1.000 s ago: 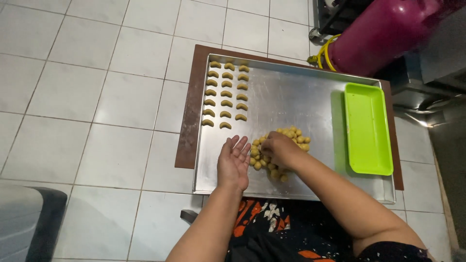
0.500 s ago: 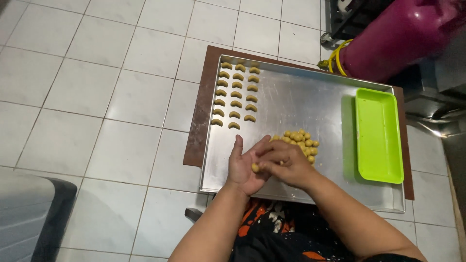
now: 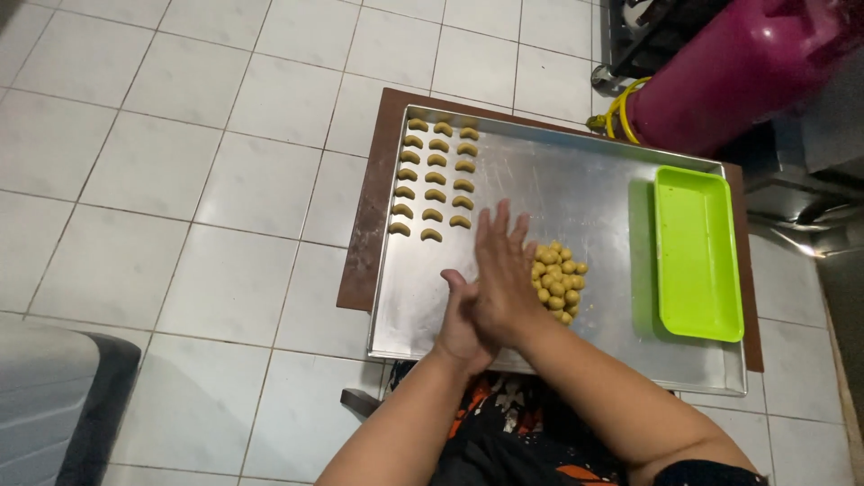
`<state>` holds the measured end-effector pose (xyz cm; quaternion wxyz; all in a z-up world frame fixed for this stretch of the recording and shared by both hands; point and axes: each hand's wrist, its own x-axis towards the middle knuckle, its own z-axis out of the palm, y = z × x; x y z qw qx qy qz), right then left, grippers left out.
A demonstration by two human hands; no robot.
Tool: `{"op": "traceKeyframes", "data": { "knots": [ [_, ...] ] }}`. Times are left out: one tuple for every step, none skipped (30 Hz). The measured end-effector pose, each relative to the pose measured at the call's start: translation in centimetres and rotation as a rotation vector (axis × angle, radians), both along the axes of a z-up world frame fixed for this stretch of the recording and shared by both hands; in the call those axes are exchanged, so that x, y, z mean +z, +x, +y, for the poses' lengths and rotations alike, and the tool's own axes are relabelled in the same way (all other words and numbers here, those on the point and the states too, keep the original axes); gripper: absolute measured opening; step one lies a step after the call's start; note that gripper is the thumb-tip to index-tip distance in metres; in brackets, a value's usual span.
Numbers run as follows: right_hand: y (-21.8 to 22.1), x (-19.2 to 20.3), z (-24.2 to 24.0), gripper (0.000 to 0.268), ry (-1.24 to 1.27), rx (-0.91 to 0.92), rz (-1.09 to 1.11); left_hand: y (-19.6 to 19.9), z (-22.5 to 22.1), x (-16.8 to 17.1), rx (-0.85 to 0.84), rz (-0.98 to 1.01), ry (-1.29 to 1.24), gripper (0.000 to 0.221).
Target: Shaping small balls of dough into crescent shapes and arranging them on a metal baking tray.
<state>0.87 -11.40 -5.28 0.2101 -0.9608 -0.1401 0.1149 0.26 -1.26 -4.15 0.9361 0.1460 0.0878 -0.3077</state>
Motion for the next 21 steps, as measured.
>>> {"op": "traceKeyframes", "data": {
  "knots": [
    [-0.6, -0.3, 0.2, 0.111, 0.004, -0.005, -0.002, -0.8, -1.4, -0.4, -0.005, -0.002, 0.004, 0.11],
    [-1.2, -0.7, 0.4, 0.112, -0.005, 0.018, -0.013, -1.6, -2.7, -0.8, 0.481, -0.291, -0.143, 0.107],
    [-1.7, -1.1, 0.7, 0.114, -0.012, 0.043, -0.022, -2.4, -3.9, -1.3, 0.965, -0.58, -0.291, 0.121],
    [-2.0, -1.3, 1.0, 0.114, -0.006, 0.039, -0.023, -1.8, -2.2, -1.0, 0.959, -0.583, -0.287, 0.121],
    [-2.3, -1.5, 1.2, 0.117, -0.017, 0.069, -0.031, -1.2, -0.5, -0.7, 0.556, -0.22, -0.203, 0.107],
    [-2.6, -1.8, 1.5, 0.12, -0.029, 0.1, -0.039, -0.7, 1.2, -0.4, 0.144, 0.132, -0.116, 0.103],
    [-1.5, -0.6, 1.4, 0.12, -0.034, 0.108, -0.04, -0.2, 1.4, 0.4, 0.151, 0.132, -0.122, 0.103],
    [-0.3, 0.6, 1.2, 0.098, 0.032, -0.008, -0.065, 0.2, 1.6, 1.1, 0.063, 0.096, -0.076, 0.111],
    [0.4, 1.7, 1.1, 0.078, 0.101, -0.132, -0.085, 0.4, 1.8, 1.7, -0.033, 0.066, -0.025, 0.119],
    [-0.1, 1.5, 1.9, 0.078, 0.1, -0.132, -0.079, 0.1, 1.6, 1.6, -0.034, 0.071, -0.026, 0.119],
    [-0.2, 1.4, 2.7, 0.081, 0.098, -0.089, -0.205, 0.2, 1.4, 1.6, -0.011, 0.052, -0.054, 0.117],
    [-0.2, 1.3, 3.5, 0.085, 0.095, -0.046, -0.331, 0.3, 1.2, 1.6, 0.012, 0.032, -0.083, 0.115],
    [-1.2, 0.2, 3.5, 0.085, 0.099, -0.052, -0.328, -0.1, 1.1, 1.4, 0.006, 0.035, -0.078, 0.115],
    [-2.2, -0.9, 3.6, 0.104, 0.153, 0.109, -0.373, -0.5, 1.0, 1.2, 0.04, 0.019, -0.118, 0.113],
    [-2.9, -1.9, 3.7, 0.128, 0.203, 0.275, -0.42, -0.6, 0.9, 1.0, 0.077, -0.001, -0.162, 0.11],
    [-2.6, -2.2, 2.8, 0.128, 0.204, 0.273, -0.422, -0.6, 0.9, 0.8, 0.074, -0.002, -0.161, 0.11],
    [-2.1, -2.5, 1.8, 0.124, 0.125, 0.164, -0.334, -0.6, 0.8, 0.5, 0.12, -0.022, -0.209, 0.108],
    [-1.7, -2.9, 0.8, 0.121, 0.045, 0.056, -0.245, -0.6, 0.8, 0.1, 0.165, -0.043, -0.257, 0.106],
    [-0.7, -2.3, 0.5, 0.121, 0.042, 0.062, -0.241, -0.4, 0.7, -0.9, 0.172, -0.039, -0.261, 0.106],
    [0.2, -1.7, 0.1, 0.118, 0.07, -0.007, -0.244, -0.3, 0.6, -1.9, 0.086, 0.021, -0.143, 0.113],
    [1.2, -1.2, -0.3, 0.115, 0.1, -0.086, -0.251, 0.1, 0.5, -2.9, -0.01, 0.078, -0.022, 0.12]
  ]
}}
